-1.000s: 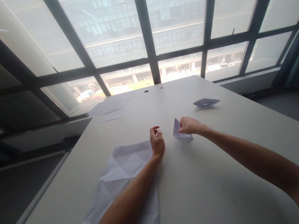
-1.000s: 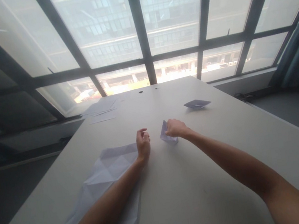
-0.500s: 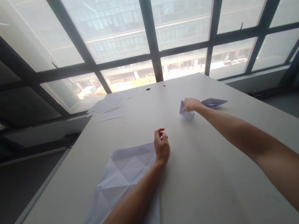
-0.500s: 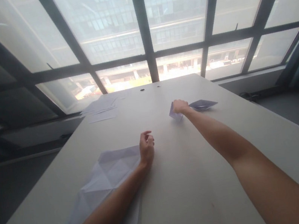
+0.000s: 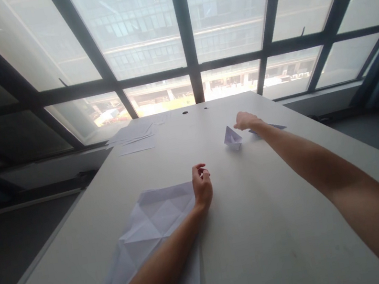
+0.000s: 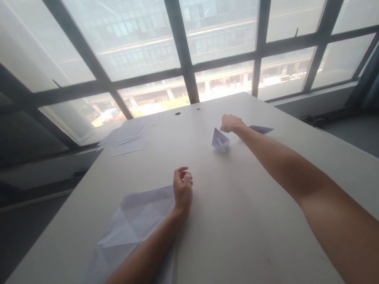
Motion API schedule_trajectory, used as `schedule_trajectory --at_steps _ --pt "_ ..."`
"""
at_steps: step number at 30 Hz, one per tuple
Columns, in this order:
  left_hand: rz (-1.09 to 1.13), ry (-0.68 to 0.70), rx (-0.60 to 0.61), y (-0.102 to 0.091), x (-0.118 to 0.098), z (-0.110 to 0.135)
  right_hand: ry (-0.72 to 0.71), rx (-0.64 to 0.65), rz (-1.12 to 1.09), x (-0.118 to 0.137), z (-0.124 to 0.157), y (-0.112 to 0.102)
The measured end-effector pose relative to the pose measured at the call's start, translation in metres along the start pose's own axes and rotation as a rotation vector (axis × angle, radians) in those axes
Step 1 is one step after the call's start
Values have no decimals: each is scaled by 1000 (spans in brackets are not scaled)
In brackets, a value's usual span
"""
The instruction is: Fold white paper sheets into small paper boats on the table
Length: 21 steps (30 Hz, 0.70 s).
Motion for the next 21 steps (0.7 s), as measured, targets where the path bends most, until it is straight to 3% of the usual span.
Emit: schedule_trajectory --at_steps 5,10,14,21 --pt "2 5 6 1 1 -1 16 -13 54 -63 -5 -26" --pt "-7 10 15 2 1 -2 67 24 176 -120 1 -16" --pt "-11 8 21 2 1 -2 24 95 317 -140 4 8" --pt "-6 5 23 2 0 -1 -8 92 358 -146 0 30"
Point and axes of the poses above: each hand's wrist, its own z-axis away from the middle knuckle, its own y-axis out of the palm, x = y × z, the point moved 7 cm from there along -z, towards the middle knuckle, and after that the axes turned 2 degrees about y, right-handed, at the moved point
